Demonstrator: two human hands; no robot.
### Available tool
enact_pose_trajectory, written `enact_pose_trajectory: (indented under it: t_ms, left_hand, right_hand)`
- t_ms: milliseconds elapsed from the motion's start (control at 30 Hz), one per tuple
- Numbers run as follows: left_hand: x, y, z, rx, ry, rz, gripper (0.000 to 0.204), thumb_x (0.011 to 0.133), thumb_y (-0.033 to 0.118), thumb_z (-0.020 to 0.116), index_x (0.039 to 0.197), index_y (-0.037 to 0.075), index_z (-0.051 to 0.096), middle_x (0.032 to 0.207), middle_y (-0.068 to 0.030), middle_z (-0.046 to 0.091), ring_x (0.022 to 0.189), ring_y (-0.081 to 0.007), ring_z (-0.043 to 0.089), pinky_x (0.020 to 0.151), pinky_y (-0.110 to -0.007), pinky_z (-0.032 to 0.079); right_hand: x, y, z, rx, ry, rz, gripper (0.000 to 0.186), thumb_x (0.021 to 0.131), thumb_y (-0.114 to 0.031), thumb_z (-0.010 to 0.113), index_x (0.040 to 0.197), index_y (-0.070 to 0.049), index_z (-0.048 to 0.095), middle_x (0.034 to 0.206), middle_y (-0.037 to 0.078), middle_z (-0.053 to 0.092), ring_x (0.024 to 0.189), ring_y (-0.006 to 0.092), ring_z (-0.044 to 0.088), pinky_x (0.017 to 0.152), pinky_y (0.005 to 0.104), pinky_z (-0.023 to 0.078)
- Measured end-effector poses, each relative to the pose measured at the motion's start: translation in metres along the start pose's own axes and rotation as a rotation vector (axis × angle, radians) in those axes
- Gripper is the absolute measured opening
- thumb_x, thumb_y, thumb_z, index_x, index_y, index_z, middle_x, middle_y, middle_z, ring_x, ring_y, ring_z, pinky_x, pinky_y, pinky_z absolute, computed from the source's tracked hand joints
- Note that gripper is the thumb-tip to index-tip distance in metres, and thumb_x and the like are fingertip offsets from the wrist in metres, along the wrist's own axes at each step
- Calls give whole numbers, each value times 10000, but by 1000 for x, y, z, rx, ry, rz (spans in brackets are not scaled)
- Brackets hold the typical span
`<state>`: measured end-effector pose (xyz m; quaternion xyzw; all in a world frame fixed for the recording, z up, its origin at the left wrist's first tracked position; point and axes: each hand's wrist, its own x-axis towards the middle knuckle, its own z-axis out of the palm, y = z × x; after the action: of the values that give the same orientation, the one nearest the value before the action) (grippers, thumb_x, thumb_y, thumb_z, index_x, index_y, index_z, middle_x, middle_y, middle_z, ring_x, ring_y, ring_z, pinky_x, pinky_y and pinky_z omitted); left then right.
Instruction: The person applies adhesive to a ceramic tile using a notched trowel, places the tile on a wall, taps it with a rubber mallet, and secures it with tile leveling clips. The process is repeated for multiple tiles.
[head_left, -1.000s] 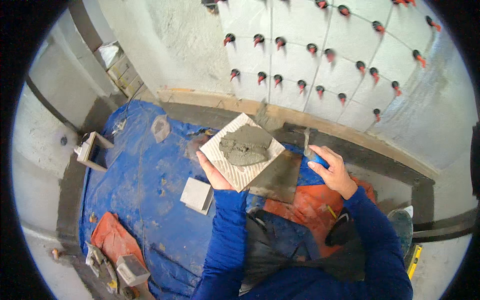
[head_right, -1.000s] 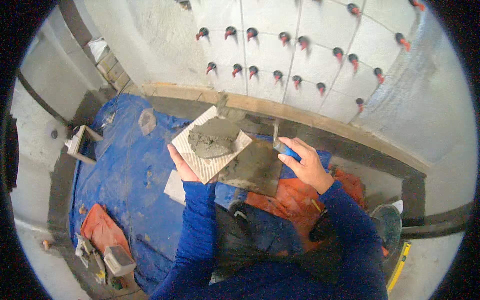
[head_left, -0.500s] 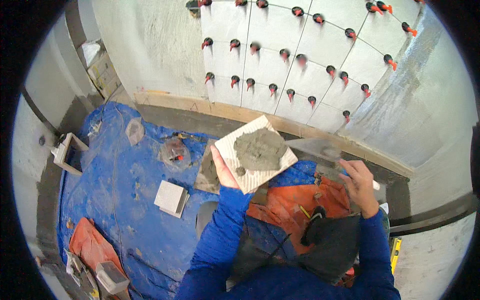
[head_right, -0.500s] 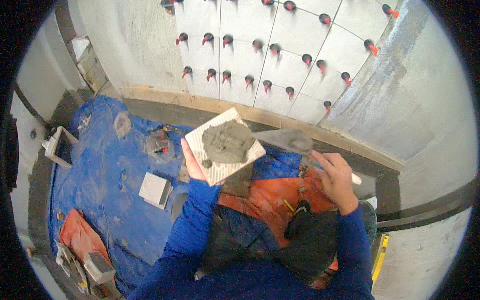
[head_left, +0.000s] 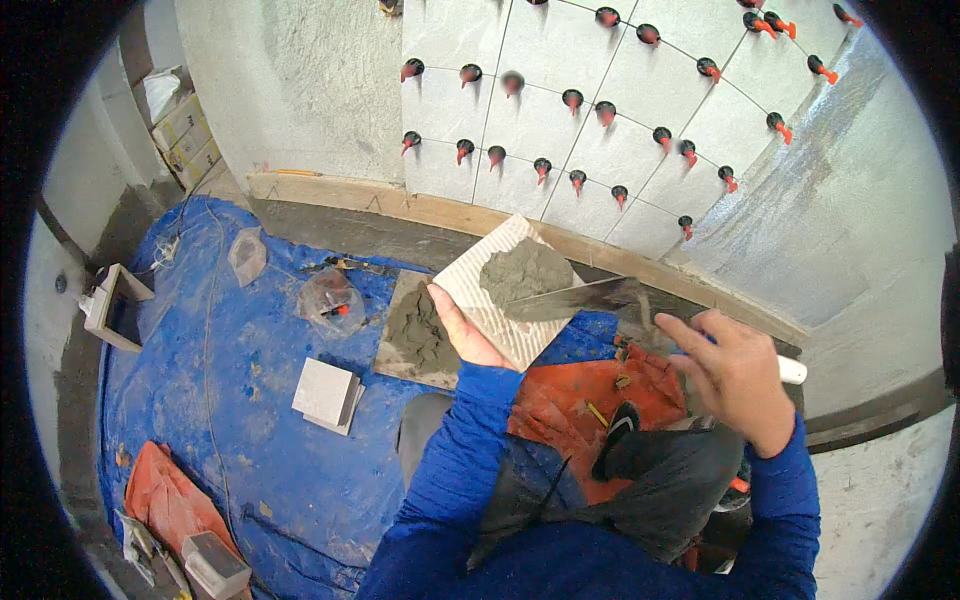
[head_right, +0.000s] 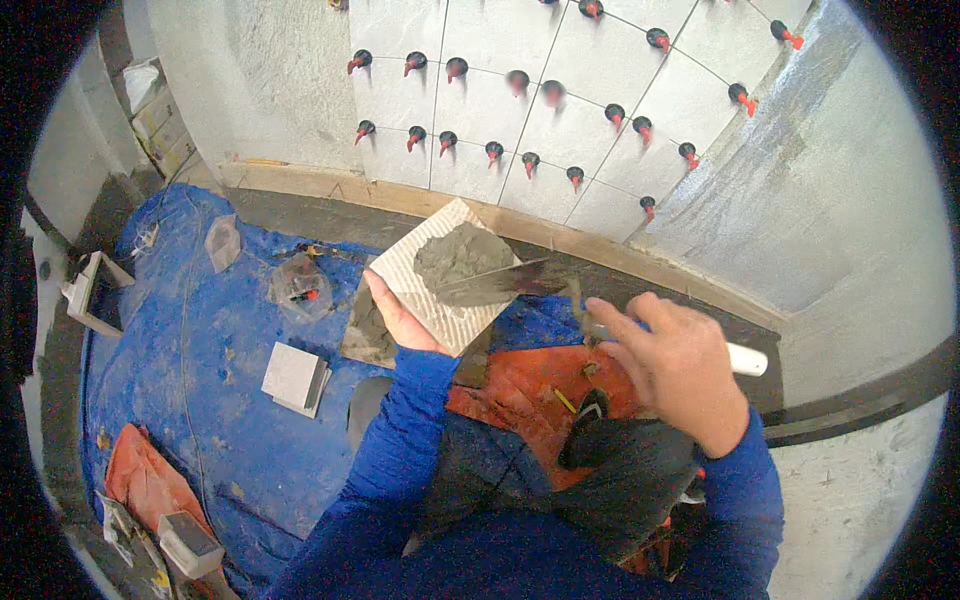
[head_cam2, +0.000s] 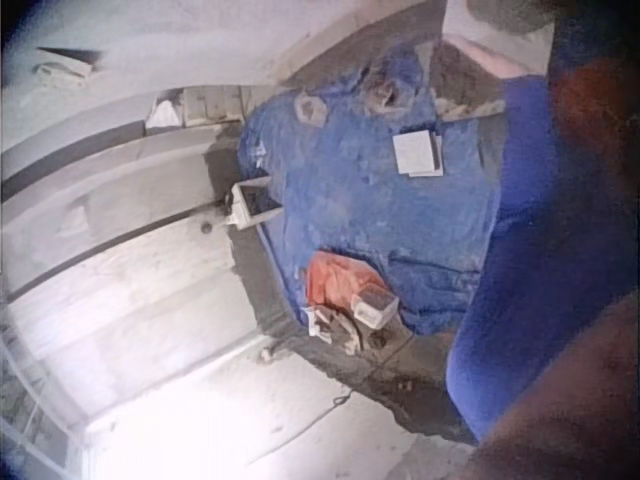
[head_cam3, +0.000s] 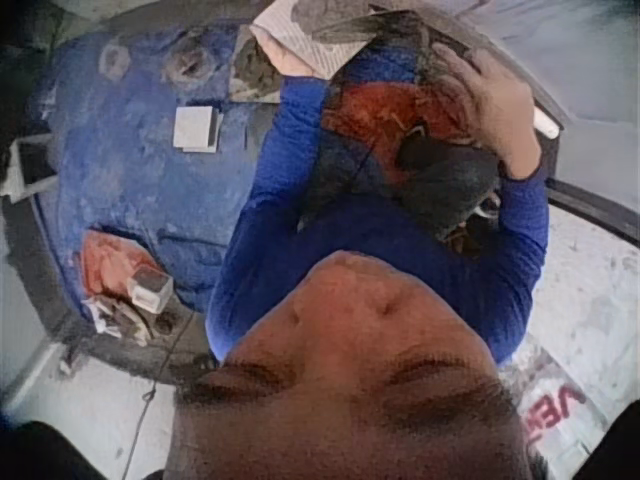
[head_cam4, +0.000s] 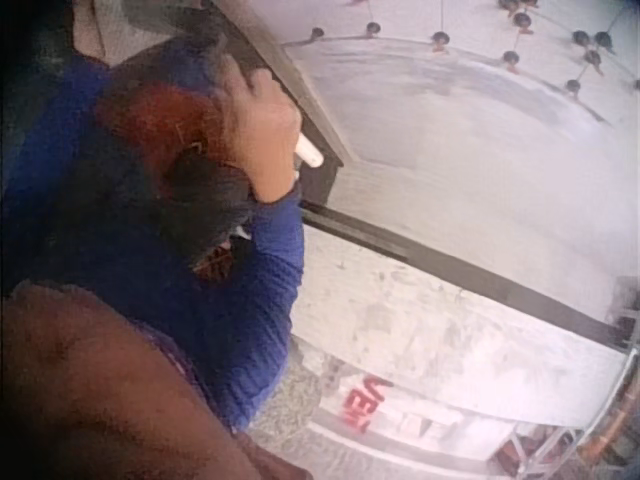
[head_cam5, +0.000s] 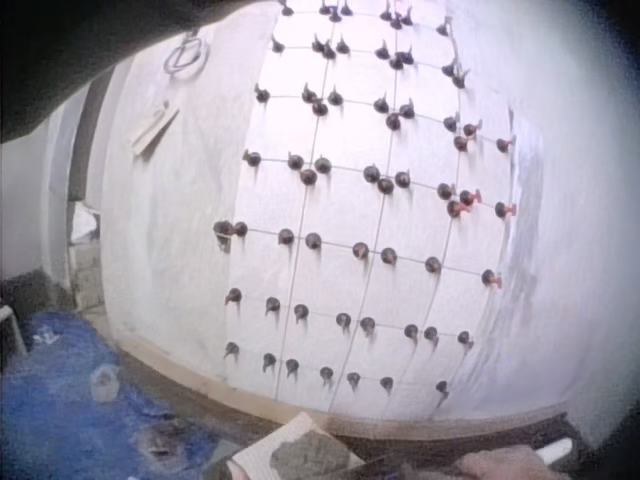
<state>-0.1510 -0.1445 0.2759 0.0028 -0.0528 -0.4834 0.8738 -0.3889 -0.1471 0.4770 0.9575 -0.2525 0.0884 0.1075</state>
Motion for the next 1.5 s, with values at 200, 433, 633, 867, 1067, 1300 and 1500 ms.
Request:
enact_pose_trajectory:
  t_ms: [200, 433, 633, 867, 1067, 1300, 1500]
  left_hand:
    - [-5, 6, 1, 39, -19, -156, 816, 1001, 670, 476, 1507, 30, 445, 1479, -184, 535, 1312, -366, 564, 1110, -522, 456]
    - [-16, -2, 8, 63, -74, -234, 843, 995, 698, 443, 1508, 30, 454, 1492, -182, 532, 1329, -377, 547, 1124, -524, 437]
    - [-10, -5, 3, 1, -26, -218, 862, 987, 714, 436, 1508, 27, 451, 1487, -181, 536, 1326, -380, 548, 1123, -530, 441]
    - [-7, -6, 1, 21, -58, -219, 866, 984, 709, 442, 1513, 24, 442, 1496, -191, 522, 1330, -386, 543, 1123, -529, 443]
    - [-9, -18, -4, 50, 1, -169, 888, 971, 715, 463, 1528, 26, 420, 1508, -190, 508, 1344, -386, 530, 1133, -533, 431]
    - [2, -15, -8, -2, -34, -135, 989, 914, 804, 451, 1543, 42, 410, 1539, -197, 476, 1373, -415, 494, 1146, -586, 400]
    - [-7, -20, 2, -27, -74, -167, 1022, 890, 825, 472, 1543, 42, 414, 1532, -186, 487, 1367, -383, 513, 1145, -553, 418]
  right_hand:
    - [21, 31, -34, -144, -74, -121, 401, 827, -217, 738, 1222, -148, 723, 851, 91, 584, 772, 311, 620, 662, 439, 496]
    - [45, 45, -33, -99, -178, -160, 385, 853, -223, 724, 1230, -146, 724, 826, 115, 599, 730, 343, 611, 650, 452, 479]
    - [31, 42, -57, -154, -161, -37, 374, 870, -214, 715, 1232, -120, 718, 812, 121, 584, 733, 353, 613, 640, 449, 487]
    - [29, 52, -55, -109, -97, -99, 361, 875, -198, 708, 1226, -114, 723, 776, 130, 575, 679, 353, 605, 630, 449, 488]
    - [39, 52, -28, -74, -174, -47, 284, 944, -217, 661, 1194, -100, 727, 768, 142, 577, 711, 366, 621, 626, 463, 481]
    - [28, 76, -33, 168, -227, 134, 302, 1043, -303, 552, 1171, -59, 675, 835, 126, 676, 643, 285, 673, 599, 423, 536]
    - [15, 65, -3, 941, -587, 703, 348, 1117, -354, 442, 1117, -52, 615, 752, 41, 615, 537, 114, 587, 499, 292, 501]
